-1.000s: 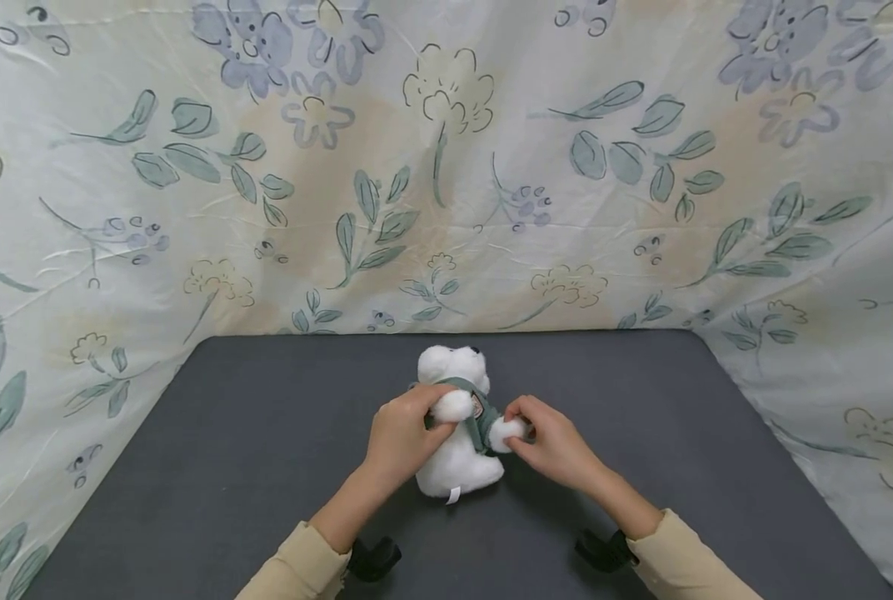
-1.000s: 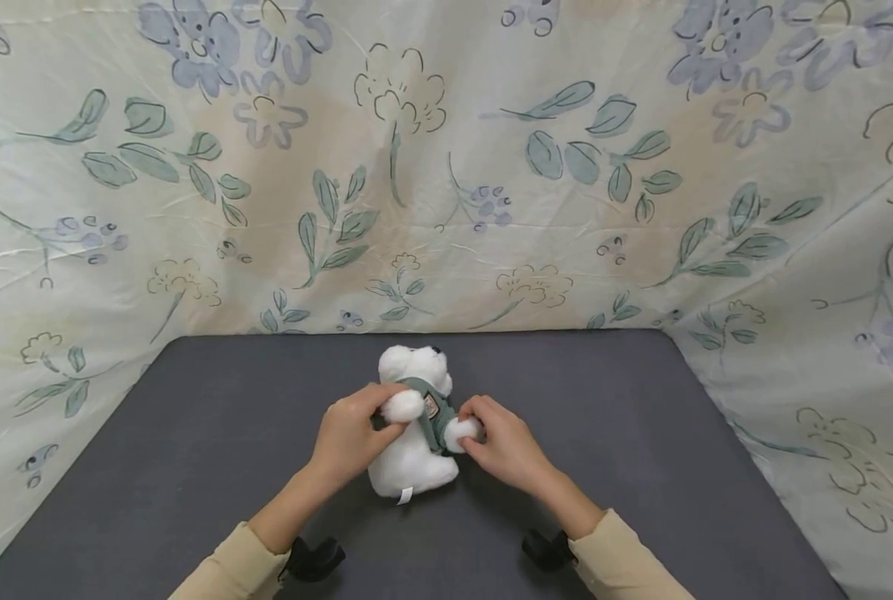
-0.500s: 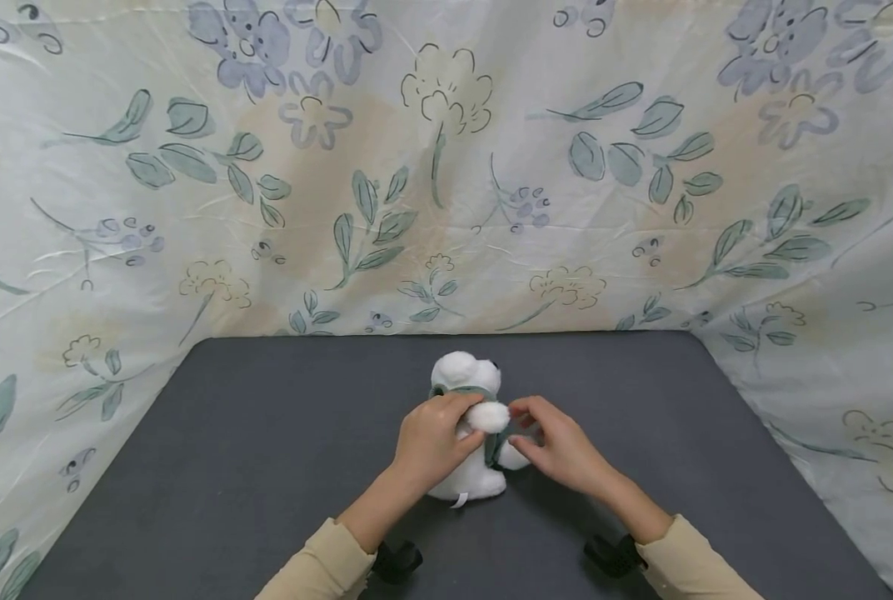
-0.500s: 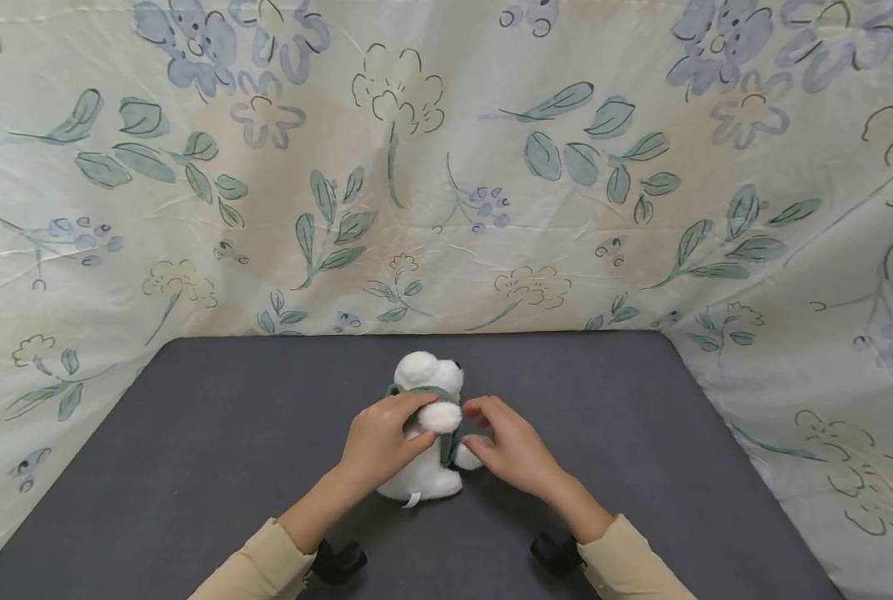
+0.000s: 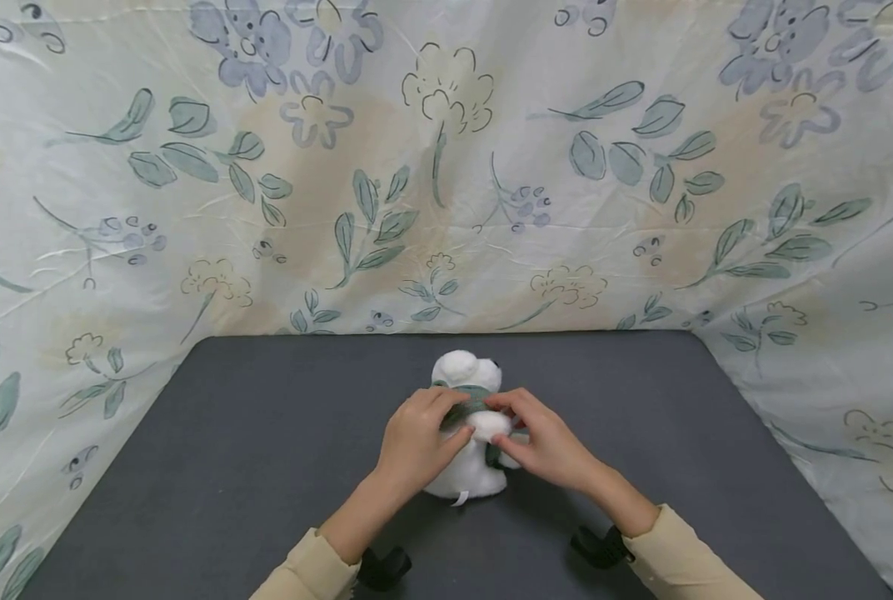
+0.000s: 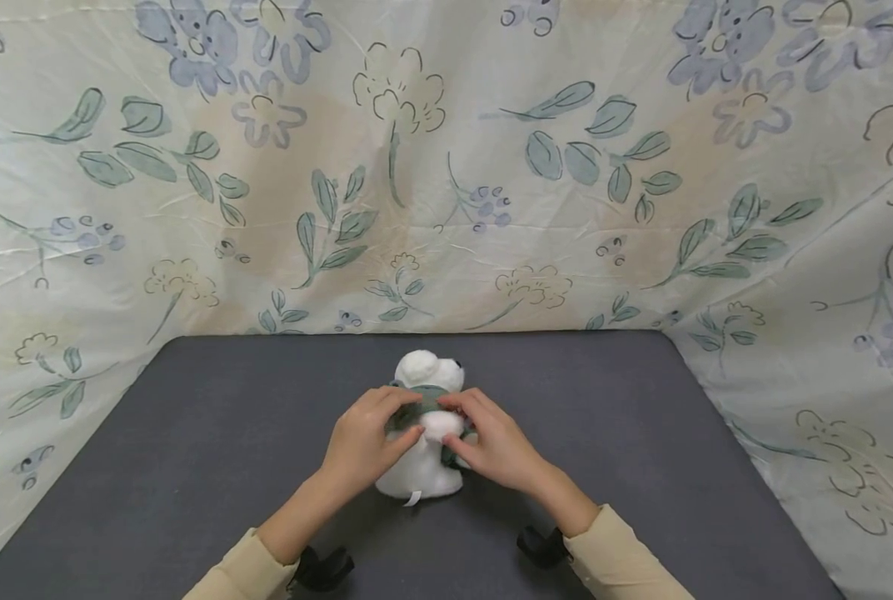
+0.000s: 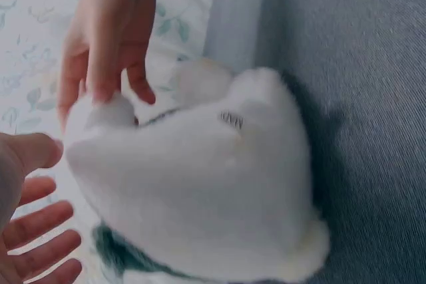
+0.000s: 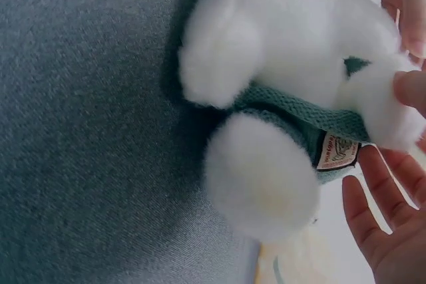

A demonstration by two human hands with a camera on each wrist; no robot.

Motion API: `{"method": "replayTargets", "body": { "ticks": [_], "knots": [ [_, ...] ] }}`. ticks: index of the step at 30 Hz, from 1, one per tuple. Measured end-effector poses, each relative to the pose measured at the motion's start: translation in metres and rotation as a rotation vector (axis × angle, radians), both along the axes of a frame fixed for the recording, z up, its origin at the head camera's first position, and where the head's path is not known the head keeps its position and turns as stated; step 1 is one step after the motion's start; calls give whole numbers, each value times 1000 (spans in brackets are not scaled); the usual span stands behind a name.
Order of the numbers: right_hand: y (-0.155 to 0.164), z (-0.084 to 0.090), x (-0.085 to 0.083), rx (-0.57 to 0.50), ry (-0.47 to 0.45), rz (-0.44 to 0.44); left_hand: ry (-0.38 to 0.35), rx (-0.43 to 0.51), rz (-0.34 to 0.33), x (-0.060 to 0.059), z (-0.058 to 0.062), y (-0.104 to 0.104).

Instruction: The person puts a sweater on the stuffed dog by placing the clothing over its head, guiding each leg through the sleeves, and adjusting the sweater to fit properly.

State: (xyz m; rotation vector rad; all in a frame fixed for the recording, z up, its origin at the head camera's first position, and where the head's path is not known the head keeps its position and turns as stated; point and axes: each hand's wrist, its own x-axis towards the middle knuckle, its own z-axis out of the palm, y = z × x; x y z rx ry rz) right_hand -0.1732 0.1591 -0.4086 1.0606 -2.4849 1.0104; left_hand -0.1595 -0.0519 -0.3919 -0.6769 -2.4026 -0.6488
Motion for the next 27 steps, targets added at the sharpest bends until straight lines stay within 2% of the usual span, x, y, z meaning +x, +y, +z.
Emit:
{"method": "replayTargets", "body": {
  "ticks": [3,7,11,15,19,23,25,27],
  "knots": [
    [2,1,0,26,-43,3,-28,28,75,-1,-1,-8],
    [3,2,-1,59,-81,18,-149,43,136,-1,-5,-15],
    [2,4,-4,69,-65,58,-284,38,131,-3,-12,-17],
    [1,8,-8,91,-77,102,-368,40,93,-9,-17,-16],
    [-1,12,-12,157,-159,123,-397,38,52,-12,-17,-14],
    [-3,13,-16,185,-260,132,-369,30,50,-13,-19,-11],
    [-3,12,-17,179,-268,140,-343,26,55,-13,-19,-10],
    [-4,11,-19,175,-234,144,-314,25,52,-12,-19,-9]
  ]
}}
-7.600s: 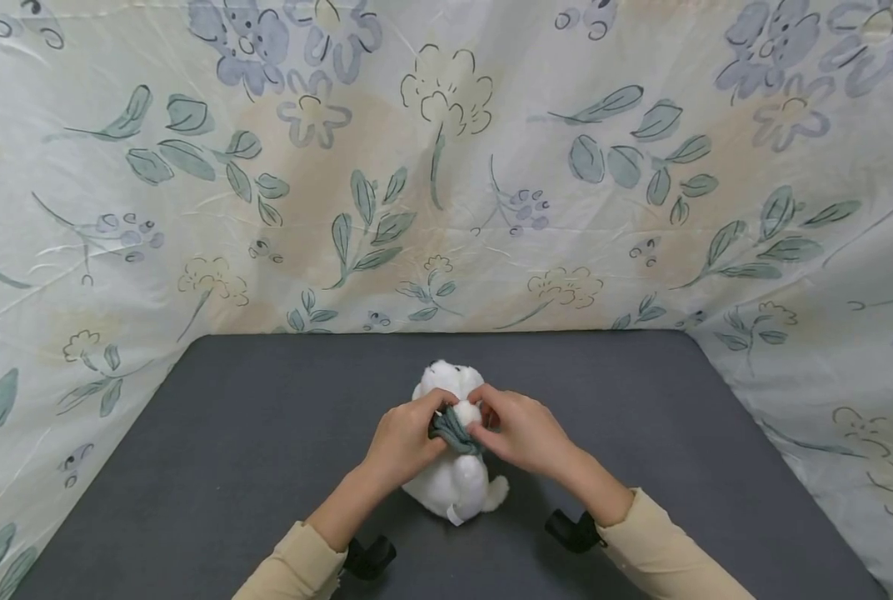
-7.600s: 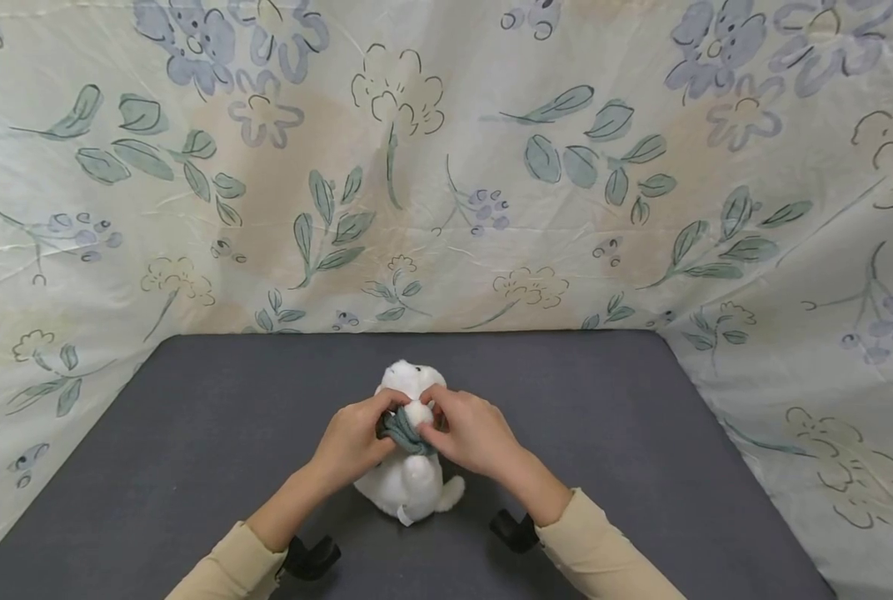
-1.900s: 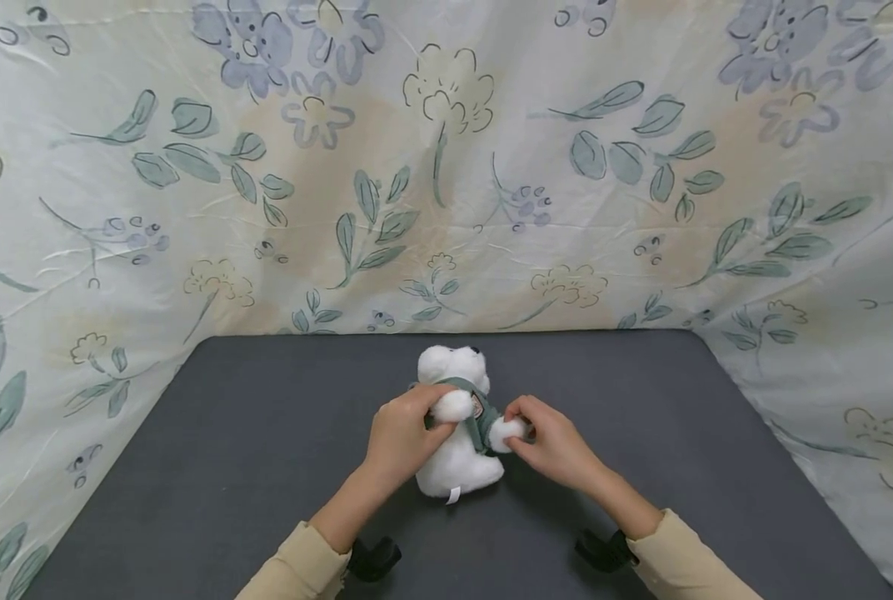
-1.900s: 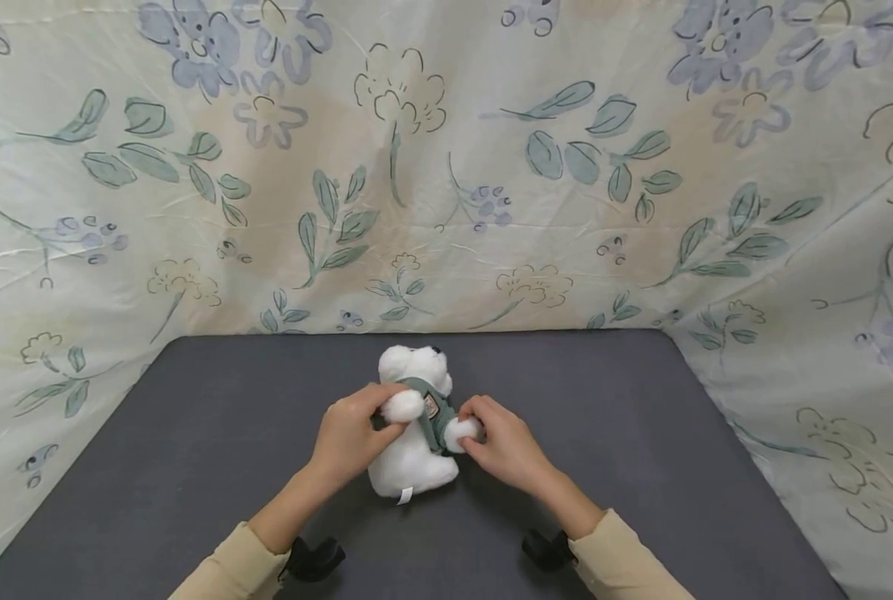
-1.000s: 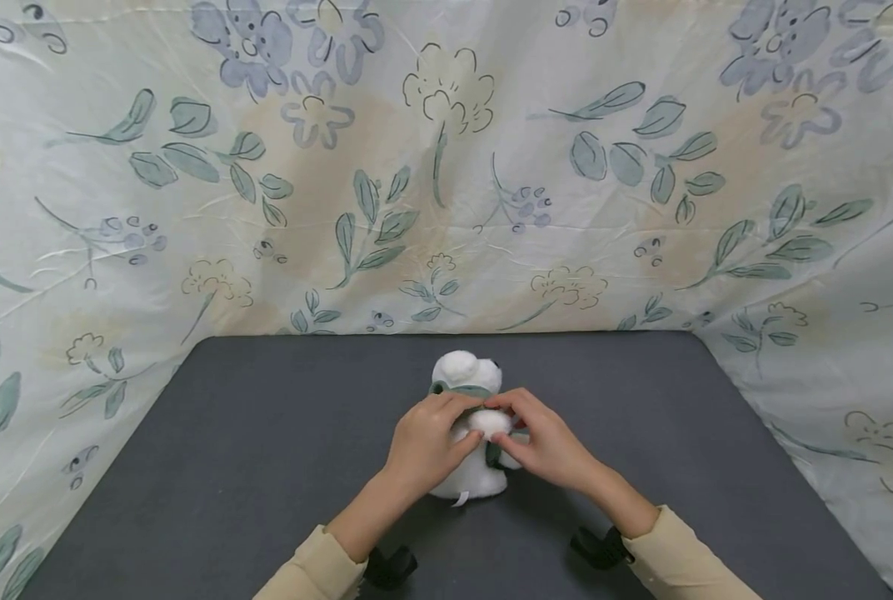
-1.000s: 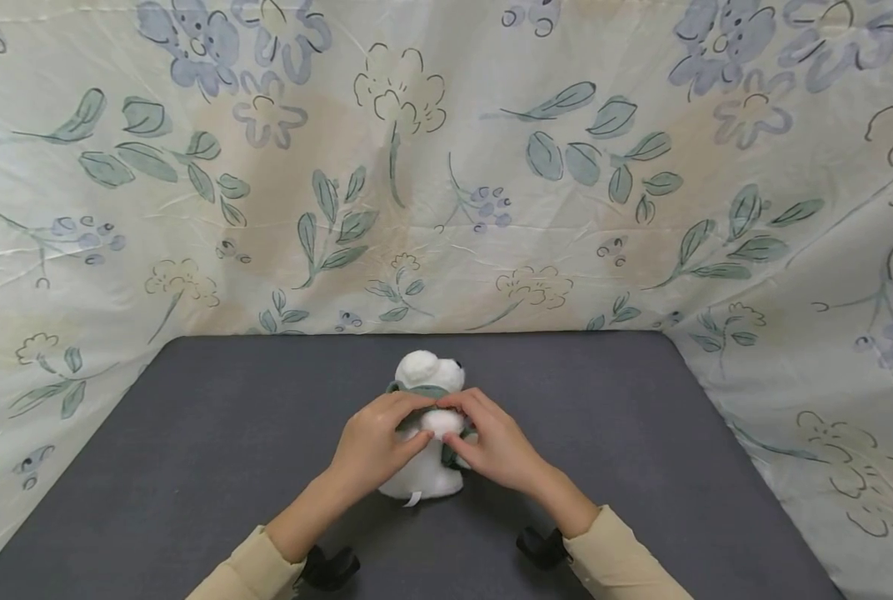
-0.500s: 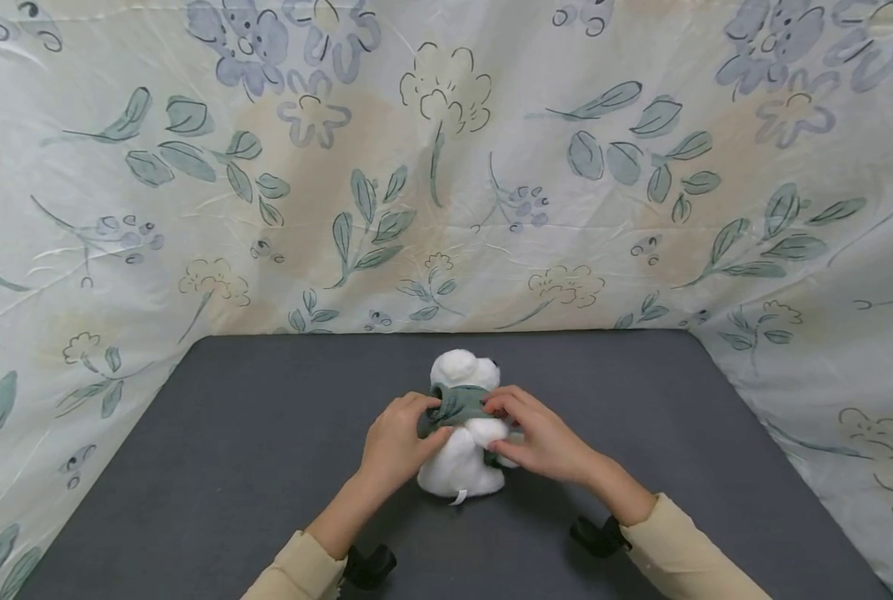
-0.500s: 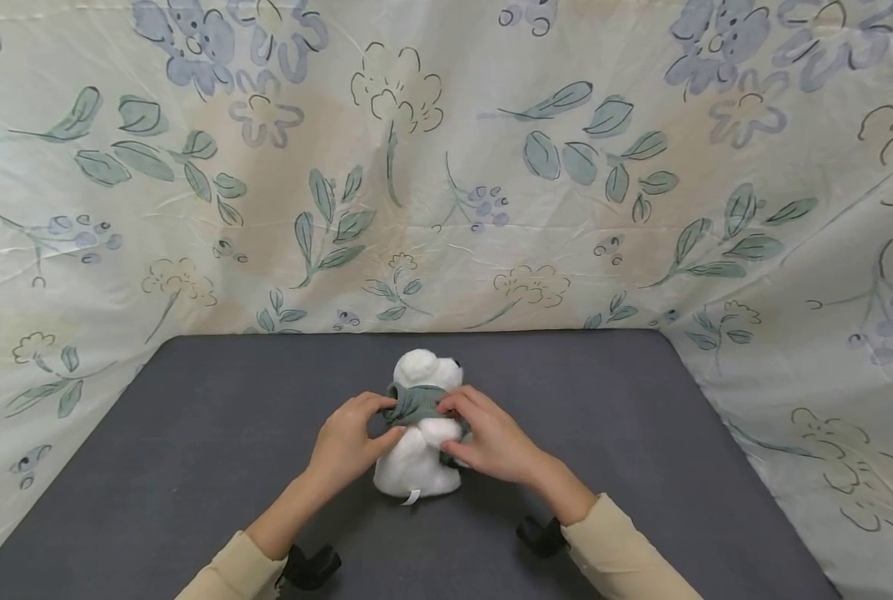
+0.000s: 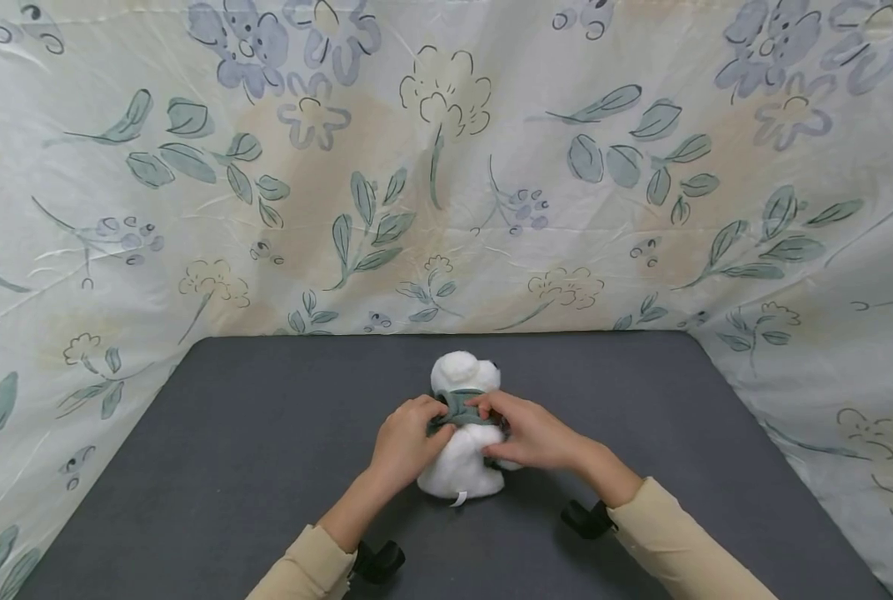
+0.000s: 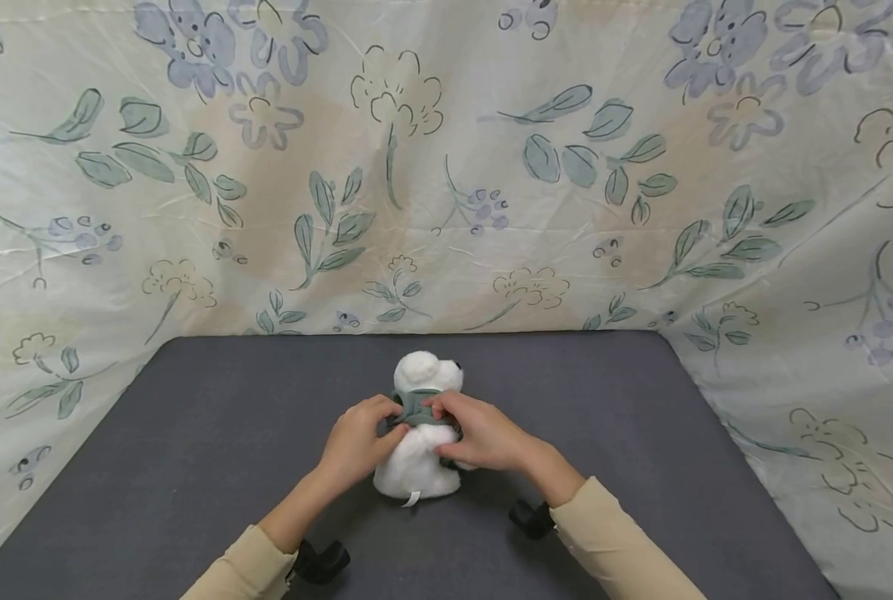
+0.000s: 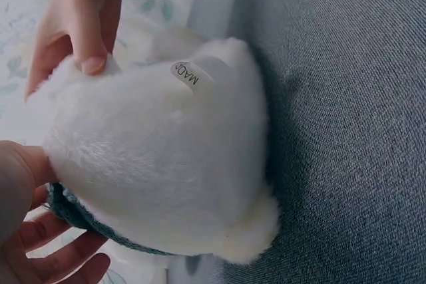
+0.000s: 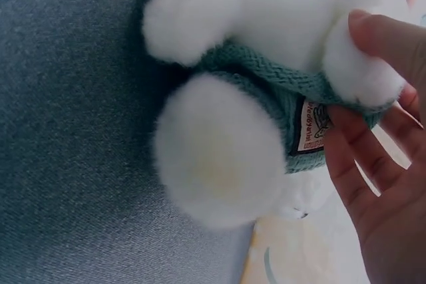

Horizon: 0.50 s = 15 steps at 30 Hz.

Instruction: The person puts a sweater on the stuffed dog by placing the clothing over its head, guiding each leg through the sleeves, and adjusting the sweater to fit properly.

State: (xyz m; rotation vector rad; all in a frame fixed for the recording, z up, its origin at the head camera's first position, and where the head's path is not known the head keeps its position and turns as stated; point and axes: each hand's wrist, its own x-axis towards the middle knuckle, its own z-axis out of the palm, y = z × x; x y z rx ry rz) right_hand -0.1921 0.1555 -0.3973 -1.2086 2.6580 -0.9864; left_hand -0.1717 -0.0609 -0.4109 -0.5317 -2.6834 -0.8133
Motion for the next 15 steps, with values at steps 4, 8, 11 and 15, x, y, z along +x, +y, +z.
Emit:
{"method": "replayTargets", "body": {
  "ticks": [4,8,11,15],
  "knots": [
    [-1,1,-1,0,56,-10,38,24,-23,3,3,0],
    [-1,3,-2,-1,44,-44,64,56,-43,5,7,1],
    [-1,3,-3,7,52,-41,74,67,-53,5,10,2],
    [-2,3,-4,40,107,-26,88,77,-64,7,14,4]
  ]
}}
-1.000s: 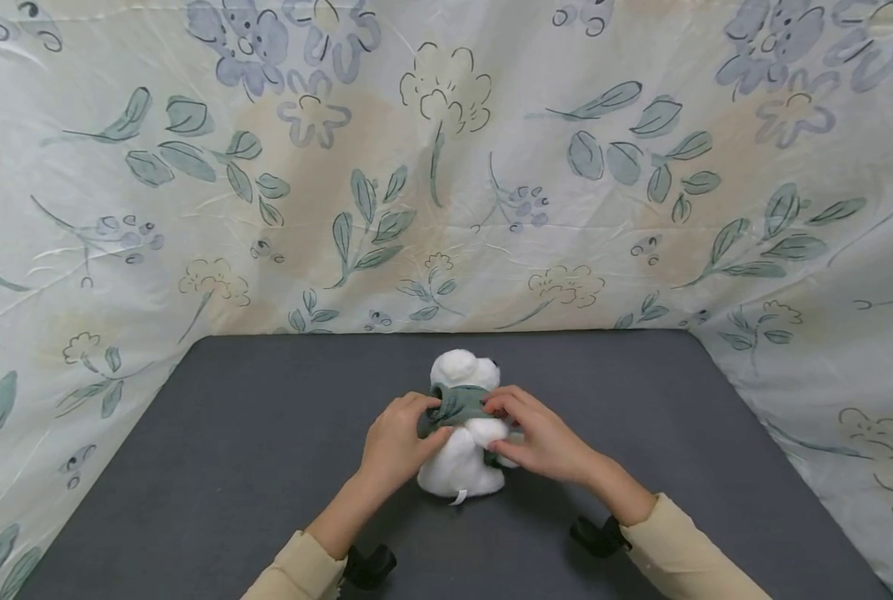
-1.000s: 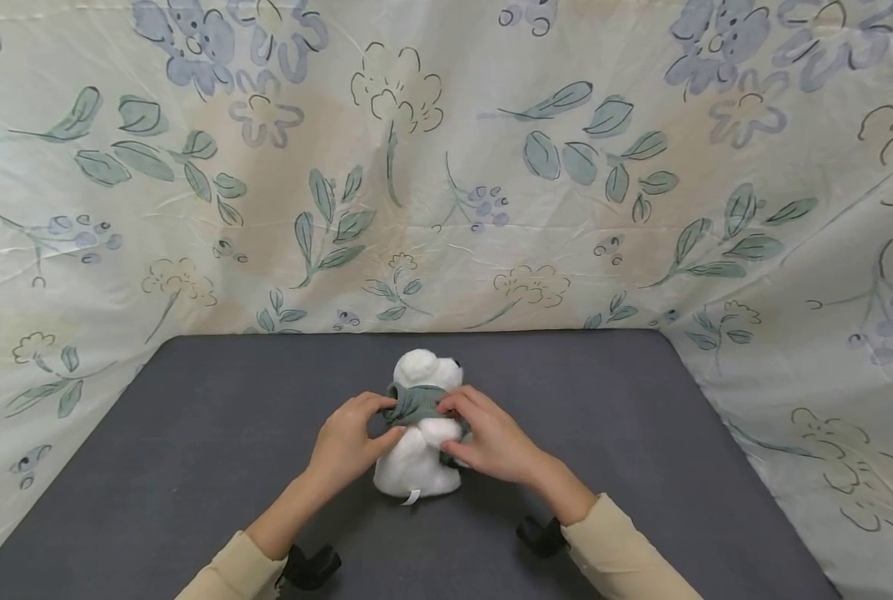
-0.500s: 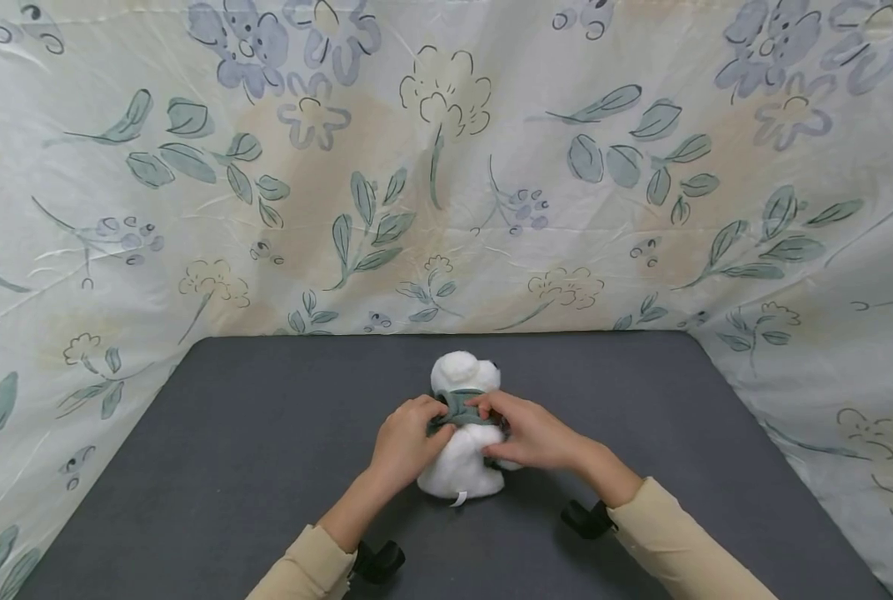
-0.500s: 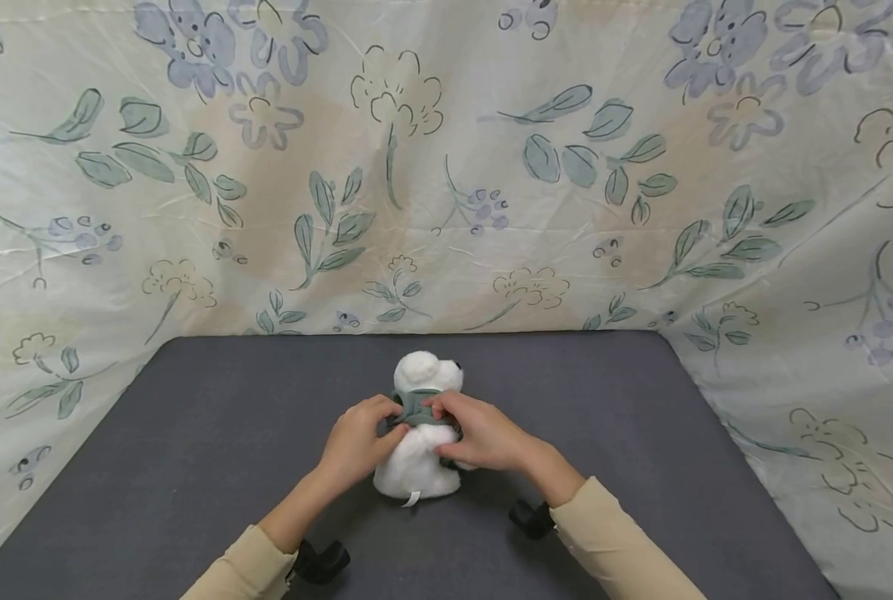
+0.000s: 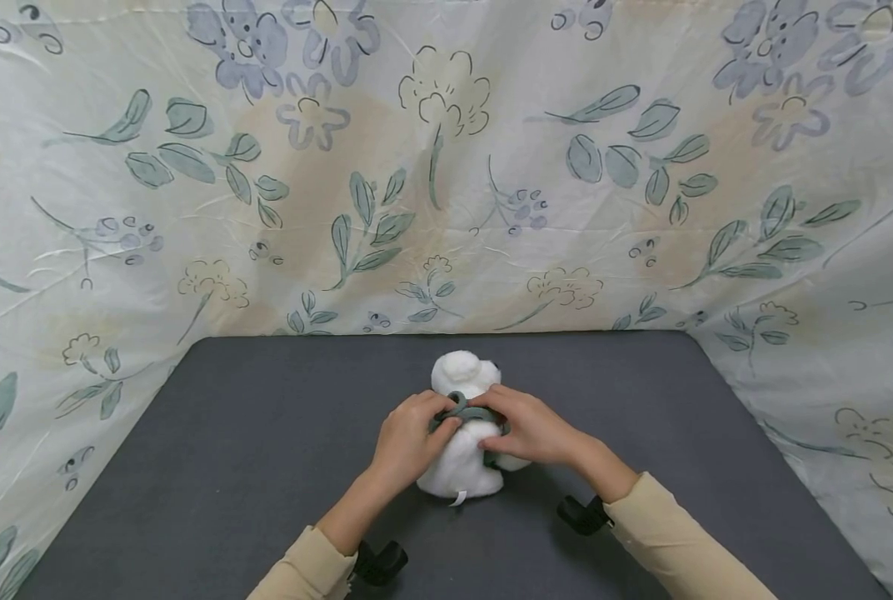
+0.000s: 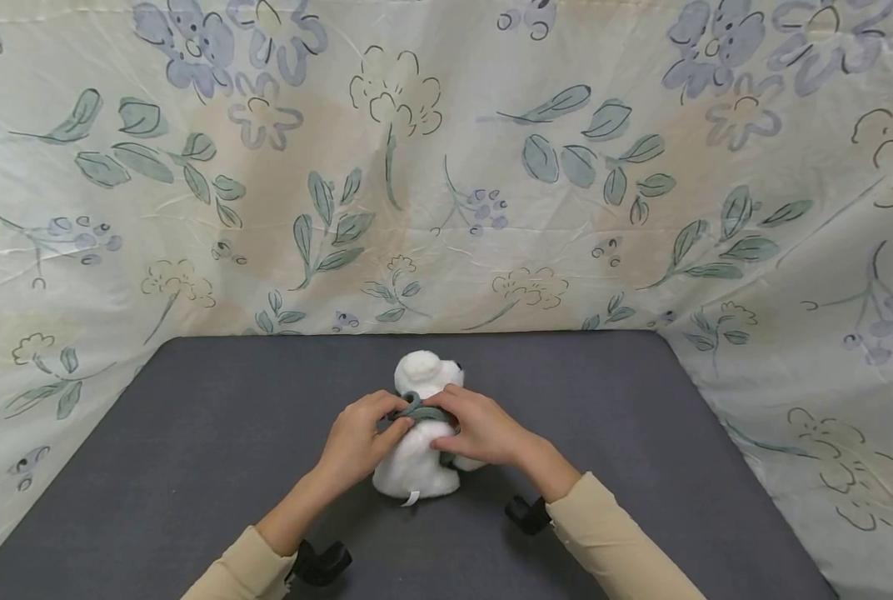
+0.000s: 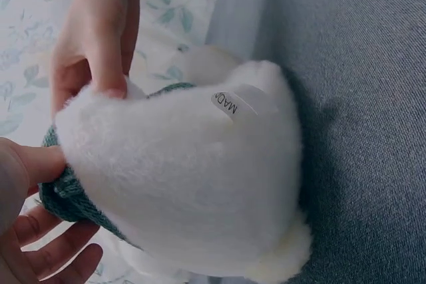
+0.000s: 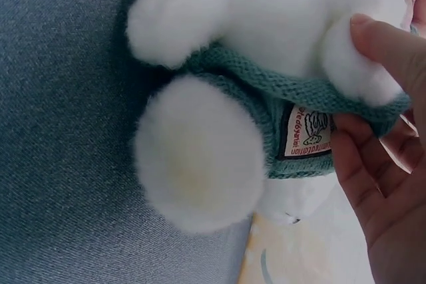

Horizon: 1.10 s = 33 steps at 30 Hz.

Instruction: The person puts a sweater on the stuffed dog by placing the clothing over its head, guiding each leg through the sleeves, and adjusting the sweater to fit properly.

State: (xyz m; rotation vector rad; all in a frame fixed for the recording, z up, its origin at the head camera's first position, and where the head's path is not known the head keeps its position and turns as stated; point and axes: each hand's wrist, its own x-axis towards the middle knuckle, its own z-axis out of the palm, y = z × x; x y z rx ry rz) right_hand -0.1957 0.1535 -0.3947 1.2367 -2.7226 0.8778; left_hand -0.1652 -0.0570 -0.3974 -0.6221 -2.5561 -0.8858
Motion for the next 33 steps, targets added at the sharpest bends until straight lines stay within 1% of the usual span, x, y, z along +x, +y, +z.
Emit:
{"method": "replayTargets", "body": {
  "ticks": [3,9,15,18,22,25,28,30,33],
  "knots": [
    [-1,0,-1,11,44,-5,11,7,-9,1,1,2],
    [-3,1,-2,-12,136,-16,25,8,-23,4,2,4],
    [-6,-3,-4,-19,211,-43,72,-13,-34,7,2,5],
    [-8,-5,-4,-18,194,-67,74,-11,-42,6,3,4],
    [-9,-5,-2,-28,127,-68,42,6,-57,5,4,2],
    [-8,-4,-1,-39,93,-29,10,26,-68,3,4,1],
    [-4,-4,-1,-49,81,37,-12,53,-73,3,3,-1],
    [-2,-4,-1,-46,67,77,-19,68,-73,3,3,-2],
    [0,-3,-2,-33,38,111,-21,82,-74,3,2,-3]
  ]
}}
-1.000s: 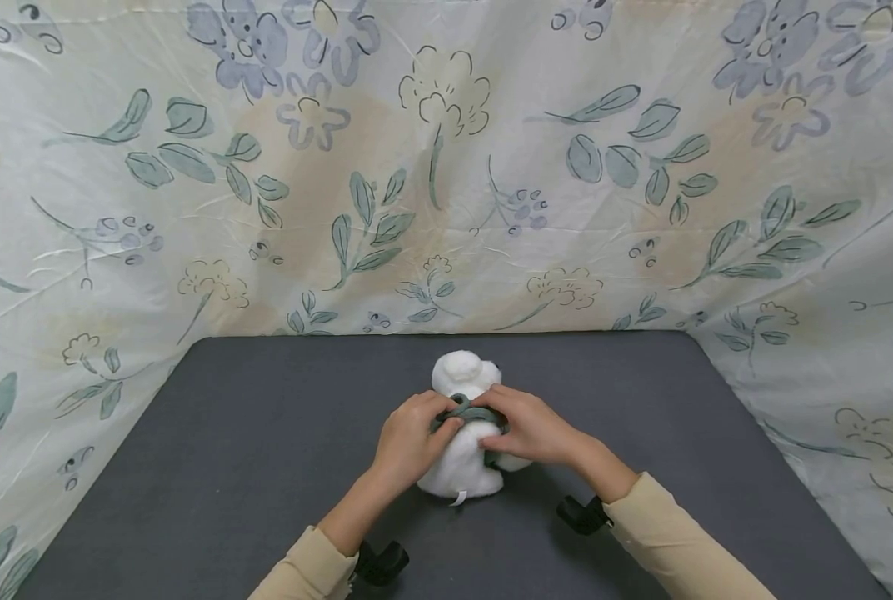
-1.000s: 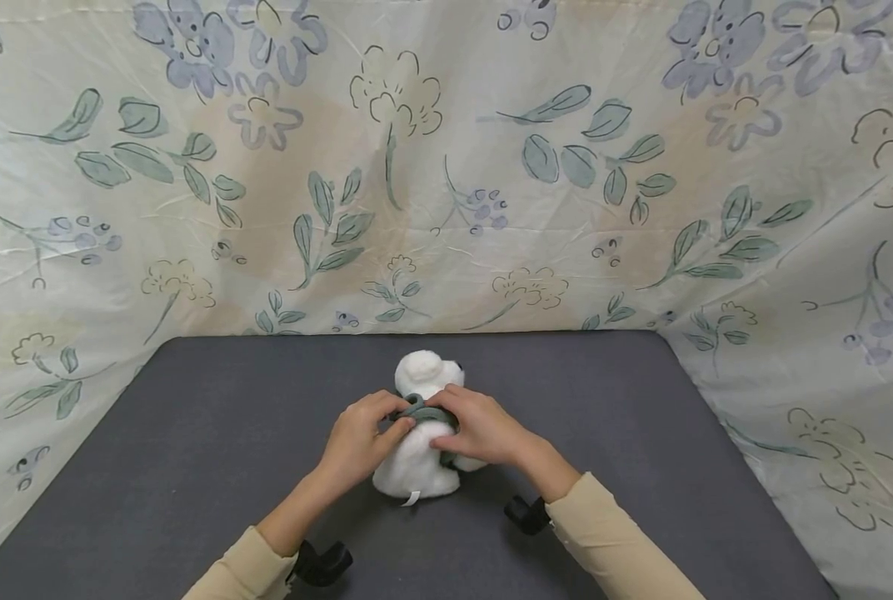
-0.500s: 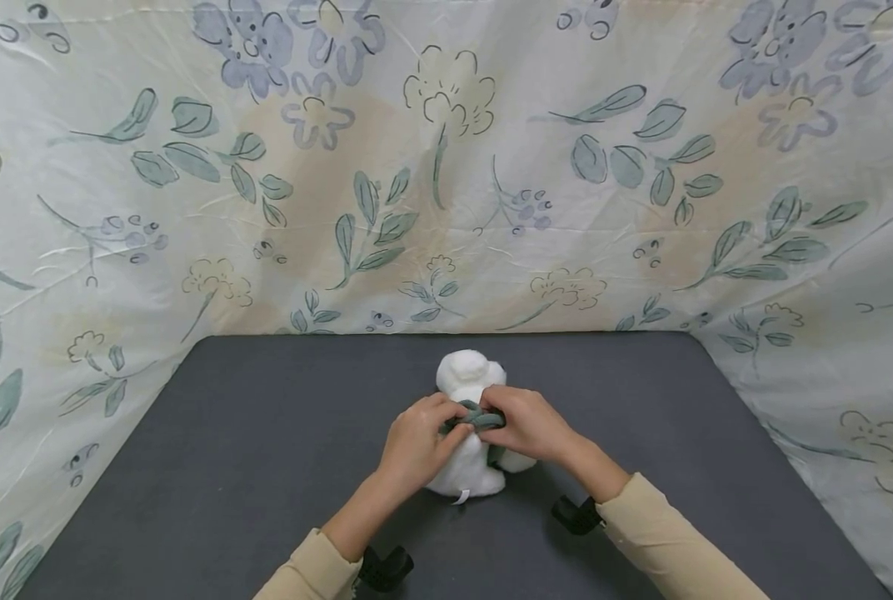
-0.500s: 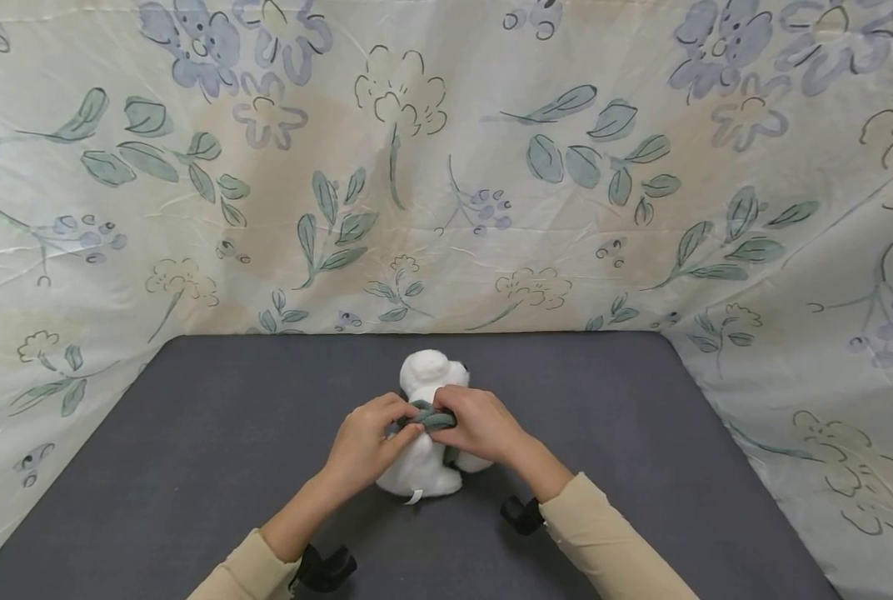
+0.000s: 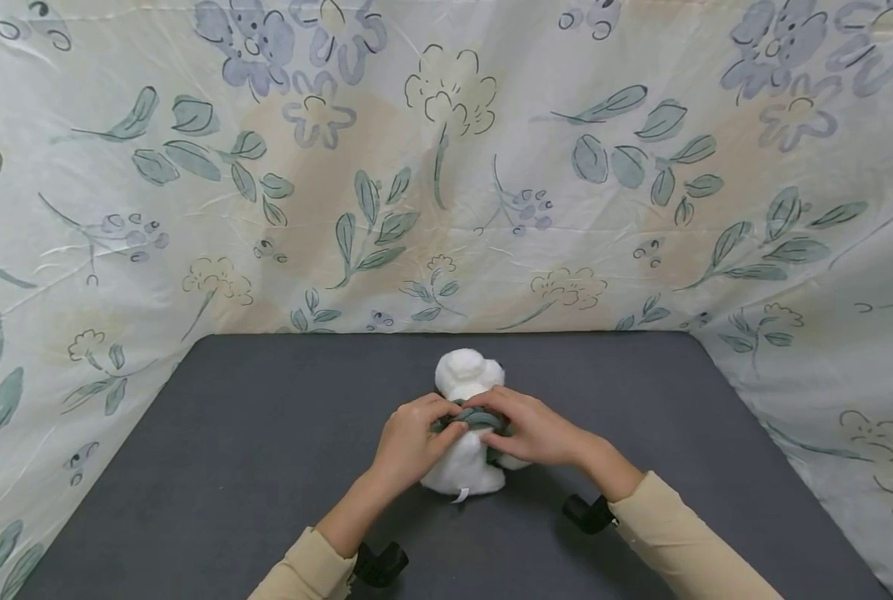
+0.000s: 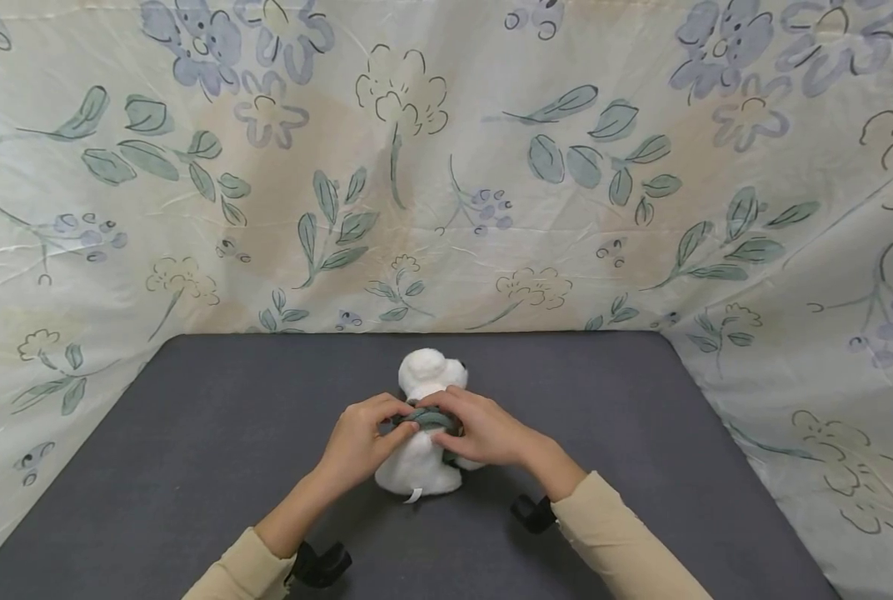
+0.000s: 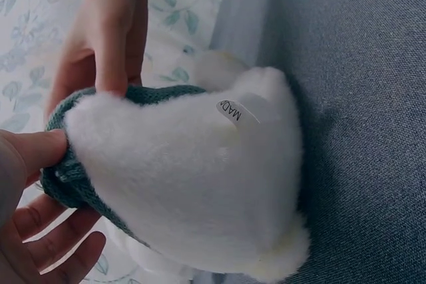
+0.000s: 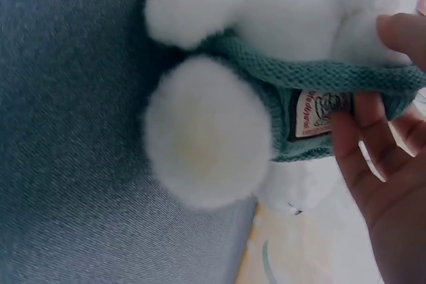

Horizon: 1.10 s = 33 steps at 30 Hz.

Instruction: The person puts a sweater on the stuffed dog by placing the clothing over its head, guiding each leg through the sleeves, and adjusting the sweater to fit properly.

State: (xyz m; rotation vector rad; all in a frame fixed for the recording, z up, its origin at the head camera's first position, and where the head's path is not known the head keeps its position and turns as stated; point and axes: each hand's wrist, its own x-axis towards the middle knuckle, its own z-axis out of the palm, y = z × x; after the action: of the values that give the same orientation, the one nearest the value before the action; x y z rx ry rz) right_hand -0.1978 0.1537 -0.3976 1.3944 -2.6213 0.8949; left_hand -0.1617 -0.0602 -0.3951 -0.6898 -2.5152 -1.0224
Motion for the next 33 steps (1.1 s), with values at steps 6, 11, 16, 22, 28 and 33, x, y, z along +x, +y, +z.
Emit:
{"method": "replayTargets", "body": {
  "ticks": [6,11,16,22,28,33],
  "knots": [
    [1,3,-3,50,-3,3,7,-1,-4,-1,-1,-1],
    [0,4,-5,74,105,-24,-4,0,-3,-2,0,-2],
    [-4,0,-6,74,246,-83,-7,0,2,-2,-1,-3],
    [-11,-7,-7,41,440,-167,-18,0,-18,0,-1,-3],
    [-18,-11,-6,0,484,-205,-16,20,-10,0,-1,-7],
    [-17,-10,-4,-18,321,-160,-7,58,65,-3,2,-9]
  ]
}}
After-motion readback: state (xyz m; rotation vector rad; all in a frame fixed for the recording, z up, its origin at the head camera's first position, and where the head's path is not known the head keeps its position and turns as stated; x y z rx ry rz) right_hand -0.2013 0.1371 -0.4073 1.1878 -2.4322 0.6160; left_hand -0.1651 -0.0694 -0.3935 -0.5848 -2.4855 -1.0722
